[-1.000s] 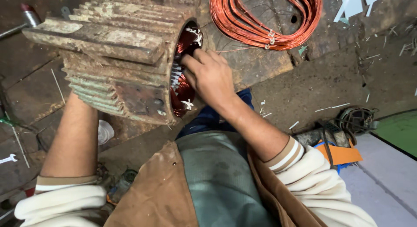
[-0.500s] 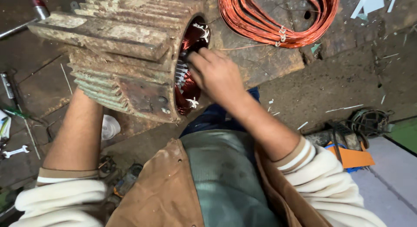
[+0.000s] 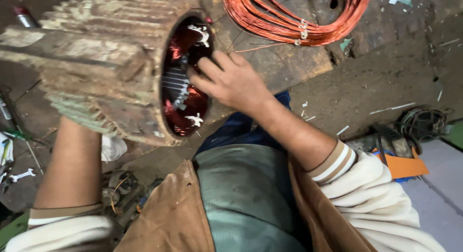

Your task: The person rewinds an electric motor stator on a workbench. They hold the motor housing, insert white insulation paper strips into the slots, and feed and press copper winding wire into the stator slots, using pliers and screwdrivers on the bench while working around the coil.

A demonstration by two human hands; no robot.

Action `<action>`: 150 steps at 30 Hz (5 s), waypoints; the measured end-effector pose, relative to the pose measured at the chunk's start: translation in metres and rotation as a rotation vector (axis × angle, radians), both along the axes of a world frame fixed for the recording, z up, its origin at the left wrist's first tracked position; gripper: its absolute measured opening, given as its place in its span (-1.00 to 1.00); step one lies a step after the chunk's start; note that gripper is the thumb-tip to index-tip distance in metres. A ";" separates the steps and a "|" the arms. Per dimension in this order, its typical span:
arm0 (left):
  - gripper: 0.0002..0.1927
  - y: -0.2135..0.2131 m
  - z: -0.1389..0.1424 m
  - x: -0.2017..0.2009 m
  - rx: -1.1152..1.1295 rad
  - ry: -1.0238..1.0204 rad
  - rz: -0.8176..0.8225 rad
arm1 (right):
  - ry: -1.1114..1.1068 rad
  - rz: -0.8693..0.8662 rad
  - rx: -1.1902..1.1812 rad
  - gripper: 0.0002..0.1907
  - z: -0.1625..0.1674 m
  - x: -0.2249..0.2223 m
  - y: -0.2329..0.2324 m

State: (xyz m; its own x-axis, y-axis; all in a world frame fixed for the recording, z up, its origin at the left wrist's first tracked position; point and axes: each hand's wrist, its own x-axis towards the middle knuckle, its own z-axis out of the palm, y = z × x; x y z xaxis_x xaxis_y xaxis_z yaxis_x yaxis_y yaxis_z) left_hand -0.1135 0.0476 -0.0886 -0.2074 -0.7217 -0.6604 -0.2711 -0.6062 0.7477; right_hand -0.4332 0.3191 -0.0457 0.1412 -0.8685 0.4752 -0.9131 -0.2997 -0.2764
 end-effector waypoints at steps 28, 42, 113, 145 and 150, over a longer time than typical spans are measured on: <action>-0.65 -0.003 0.008 0.004 0.006 -0.022 0.023 | -0.093 -0.047 0.082 -0.47 0.000 -0.004 -0.001; -0.67 -0.002 0.006 0.019 0.023 -0.024 0.039 | 0.125 -0.060 0.066 -0.45 0.002 -0.007 -0.002; -0.74 0.003 -0.003 -0.005 0.019 -0.039 0.093 | -0.022 0.033 -0.057 -0.67 -0.014 -0.036 -0.025; -0.77 -0.002 0.039 -0.006 0.060 0.000 0.034 | 0.024 0.012 0.089 -0.57 0.038 0.008 -0.027; -0.77 -0.006 0.055 -0.002 0.085 0.026 0.007 | 0.089 -0.032 0.103 -0.50 0.072 0.019 -0.020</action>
